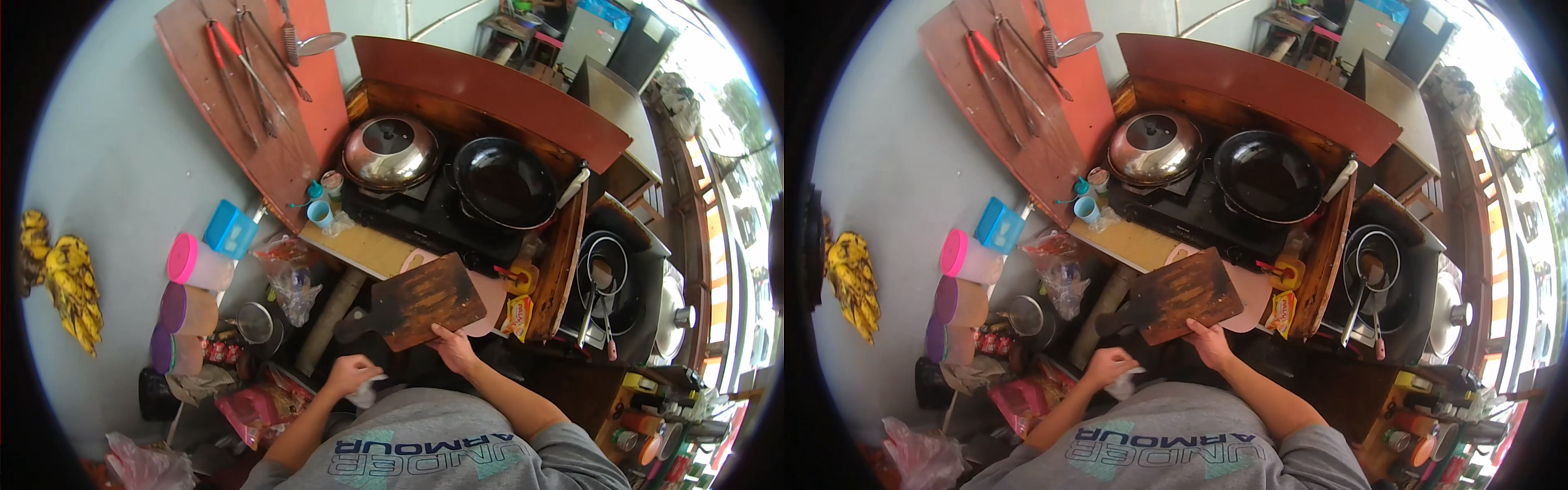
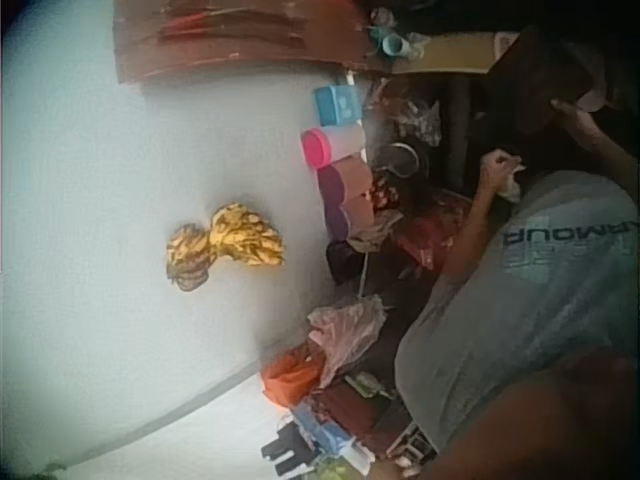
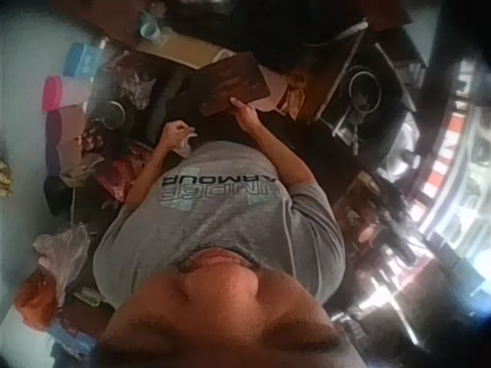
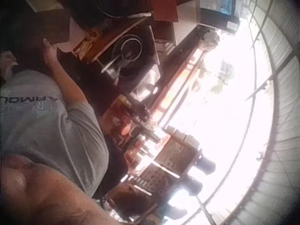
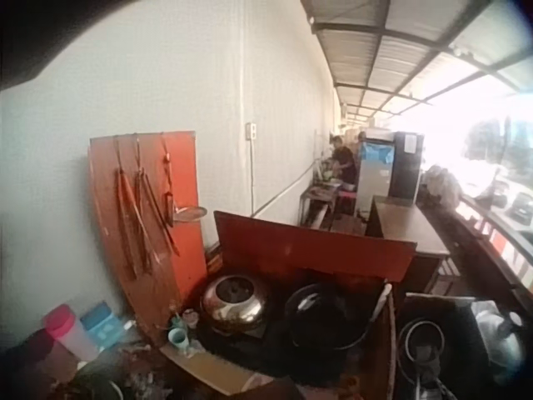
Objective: The person places fried potatoes into a cardboard box, seals the box with tape, and then cleans the work surface with a cloth before washing hands in a sink.
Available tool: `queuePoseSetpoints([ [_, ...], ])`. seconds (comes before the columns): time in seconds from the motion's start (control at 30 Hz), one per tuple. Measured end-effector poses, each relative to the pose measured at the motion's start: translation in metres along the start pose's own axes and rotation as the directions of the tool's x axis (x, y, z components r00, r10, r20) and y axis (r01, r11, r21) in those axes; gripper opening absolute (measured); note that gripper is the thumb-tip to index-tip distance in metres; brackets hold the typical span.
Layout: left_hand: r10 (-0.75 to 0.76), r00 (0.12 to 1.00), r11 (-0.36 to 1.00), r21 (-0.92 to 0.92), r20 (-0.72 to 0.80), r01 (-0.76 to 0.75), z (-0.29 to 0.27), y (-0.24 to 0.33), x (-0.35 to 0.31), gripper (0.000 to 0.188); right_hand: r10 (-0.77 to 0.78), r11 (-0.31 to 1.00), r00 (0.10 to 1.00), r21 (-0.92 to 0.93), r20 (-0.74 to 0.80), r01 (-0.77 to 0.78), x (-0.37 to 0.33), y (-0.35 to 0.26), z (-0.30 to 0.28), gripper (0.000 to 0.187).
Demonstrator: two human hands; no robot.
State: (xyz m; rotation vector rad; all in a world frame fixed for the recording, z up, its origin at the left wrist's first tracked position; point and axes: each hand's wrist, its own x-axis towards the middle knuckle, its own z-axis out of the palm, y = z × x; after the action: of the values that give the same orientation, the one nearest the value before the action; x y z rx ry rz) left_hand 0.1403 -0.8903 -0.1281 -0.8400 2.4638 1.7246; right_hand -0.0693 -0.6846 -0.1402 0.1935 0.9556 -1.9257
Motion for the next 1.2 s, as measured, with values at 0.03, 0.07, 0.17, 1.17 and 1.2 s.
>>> queuePoseSetpoints([
  [0.03, -0.032, 0.995, 0.995, 0.086, -0.097, 0.041, -0.014, -0.013, -0.011, 0.028, -0.016, 0.997, 1.000, -0.073, -0.005, 0.015, -0.004, -0.007, -0.005, 0.035],
  [0.07, -0.098, 0.948, 0.994, 0.019, -0.304, 0.109, -0.029, -0.028, -0.016, 0.029, -0.013, 0.994, 1.000, -0.108, -0.001, 0.013, -0.008, -0.012, -0.009, 0.035],
  [0.17, 0.081, 0.881, 0.986, 0.169, -0.465, -0.001, -0.049, 0.005, -0.017, 0.034, 0.050, 0.975, 0.998, -0.217, 0.040, -0.041, -0.010, -0.027, -0.024, 0.036],
  [1.17, -0.628, 0.778, 0.614, -0.615, -0.003, 0.494, 0.031, -0.058, -0.100, 0.031, 0.802, 0.587, 0.594, -0.269, 0.064, -0.764, -0.025, 0.074, 0.023, 0.025],
  [1.2, -0.623, 0.779, 0.524, -0.775, -0.066, 0.353, 0.026, -0.051, -0.098, 0.023, 0.815, 0.572, 0.579, -0.225, 0.040, -0.789, -0.021, 0.074, 0.010, 0.023],
])
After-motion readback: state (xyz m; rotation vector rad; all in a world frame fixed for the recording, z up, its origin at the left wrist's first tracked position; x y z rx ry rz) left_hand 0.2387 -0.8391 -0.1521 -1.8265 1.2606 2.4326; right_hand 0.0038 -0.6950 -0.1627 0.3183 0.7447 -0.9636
